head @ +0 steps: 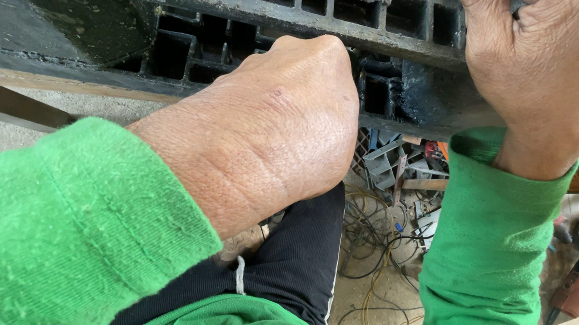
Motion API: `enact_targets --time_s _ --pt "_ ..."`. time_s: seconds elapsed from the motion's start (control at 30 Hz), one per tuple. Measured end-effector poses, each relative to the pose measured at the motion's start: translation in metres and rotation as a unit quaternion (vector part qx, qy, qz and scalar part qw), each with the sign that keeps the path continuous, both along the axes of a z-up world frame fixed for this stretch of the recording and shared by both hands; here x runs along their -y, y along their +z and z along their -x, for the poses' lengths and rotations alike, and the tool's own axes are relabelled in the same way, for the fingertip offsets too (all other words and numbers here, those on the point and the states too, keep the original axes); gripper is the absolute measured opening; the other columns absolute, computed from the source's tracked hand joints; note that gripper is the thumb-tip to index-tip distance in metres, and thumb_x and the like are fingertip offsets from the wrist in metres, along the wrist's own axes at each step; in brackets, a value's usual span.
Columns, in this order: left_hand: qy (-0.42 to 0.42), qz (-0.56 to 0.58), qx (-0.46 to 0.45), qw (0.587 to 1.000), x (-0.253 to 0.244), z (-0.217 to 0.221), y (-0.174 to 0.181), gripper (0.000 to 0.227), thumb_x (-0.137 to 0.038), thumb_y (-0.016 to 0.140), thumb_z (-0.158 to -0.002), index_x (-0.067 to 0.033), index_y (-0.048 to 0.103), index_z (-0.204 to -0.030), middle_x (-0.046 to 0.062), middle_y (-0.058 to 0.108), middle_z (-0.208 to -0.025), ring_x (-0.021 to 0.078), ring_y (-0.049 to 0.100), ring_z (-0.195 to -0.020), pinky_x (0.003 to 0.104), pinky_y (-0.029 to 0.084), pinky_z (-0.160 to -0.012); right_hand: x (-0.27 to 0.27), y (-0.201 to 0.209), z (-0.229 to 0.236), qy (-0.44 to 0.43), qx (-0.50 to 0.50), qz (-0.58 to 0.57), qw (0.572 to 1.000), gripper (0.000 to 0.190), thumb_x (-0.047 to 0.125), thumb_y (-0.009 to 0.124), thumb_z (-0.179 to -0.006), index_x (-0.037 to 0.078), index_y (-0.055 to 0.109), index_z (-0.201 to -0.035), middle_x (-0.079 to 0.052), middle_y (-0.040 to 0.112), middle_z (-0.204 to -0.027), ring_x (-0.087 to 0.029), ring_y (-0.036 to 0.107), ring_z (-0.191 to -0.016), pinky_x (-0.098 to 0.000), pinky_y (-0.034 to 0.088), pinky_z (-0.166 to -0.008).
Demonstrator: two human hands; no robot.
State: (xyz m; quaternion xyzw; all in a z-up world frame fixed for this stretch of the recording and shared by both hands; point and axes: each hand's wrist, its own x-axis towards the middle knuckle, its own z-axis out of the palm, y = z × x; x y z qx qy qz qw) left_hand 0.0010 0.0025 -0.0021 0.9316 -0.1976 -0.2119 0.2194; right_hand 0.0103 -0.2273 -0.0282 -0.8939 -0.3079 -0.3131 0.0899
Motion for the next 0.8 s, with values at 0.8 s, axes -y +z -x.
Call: enact_targets --time_s 0.8 --pt "0.002 0.001 0.0 1.0 -0.0021 -0.0005 0.0021 0.017 -0.013 0.068 -0.085 0.0026 0.073 -0.086 0.031 0.071 -0.096 0.0455 0.072 -0.093 0.049 0.061 -0.078 0.0043 -0.0047 -0.0018 -0.049 -0.026 -0.012 0.998 0.021 0.01 0.056 -0.115 -0.005 0.068 -0.108 -0.012 0.057 -0.084 -0.02 0.045 -0.071 -0.033 0.036 -0.069"
